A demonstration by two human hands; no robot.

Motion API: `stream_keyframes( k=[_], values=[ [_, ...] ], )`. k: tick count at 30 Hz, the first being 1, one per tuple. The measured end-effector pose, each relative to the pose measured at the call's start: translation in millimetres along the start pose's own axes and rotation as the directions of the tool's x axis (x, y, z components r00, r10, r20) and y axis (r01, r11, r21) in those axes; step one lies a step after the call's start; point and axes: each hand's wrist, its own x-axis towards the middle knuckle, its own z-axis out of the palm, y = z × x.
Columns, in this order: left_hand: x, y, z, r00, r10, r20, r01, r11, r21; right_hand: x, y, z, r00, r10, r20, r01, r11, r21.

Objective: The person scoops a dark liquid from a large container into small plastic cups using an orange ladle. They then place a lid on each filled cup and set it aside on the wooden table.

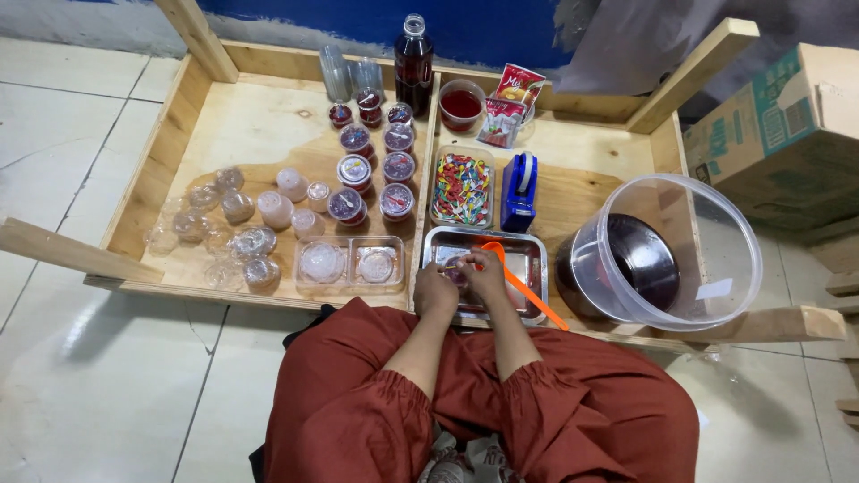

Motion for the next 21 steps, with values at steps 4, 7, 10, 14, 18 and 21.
stream_keyframes(
  k=[4,7,10,14,18,21],
  values=[
    [-20.7,19.7,-17.5,1.0,0.019,0.013,-0.02,0.994,0.106,-8.0,-20.5,-3.1,0.999,-0.027,-0.016,0.027,0.999,-0.031],
    [-5.7,10.6,-3.9,0.998,0.052,0.018,-0.054,0.995,0.089,-8.1,-25.3,1.1,1.0,-0.022,0.002,0.022,0.998,-0.061],
    [27.1,-11.3,22.5,0.998,0.06,-0.004,-0.059,0.995,0.079,-4.4,-19.9,8.4,1.0,0.011,0.008,-0.01,0.998,-0.067],
    [41.7,-17.6,31.7,0.998,0.057,0.008,-0.057,0.998,0.041,-0.3,-16.0,13.0,0.999,0.031,0.017,-0.029,0.994,-0.103],
    [39.4,-15.6,30.8,0.999,0.051,0.006,-0.052,0.999,0.011,-4.8,-24.1,11.0,0.999,0.035,0.008,-0.034,0.995,-0.092],
    [36.0,-10.5,26.4,0.999,0.04,0.022,-0.041,0.998,0.04,-6.3,-24.7,12.5,0.999,0.038,0.009,-0.037,0.992,-0.117]
  ],
)
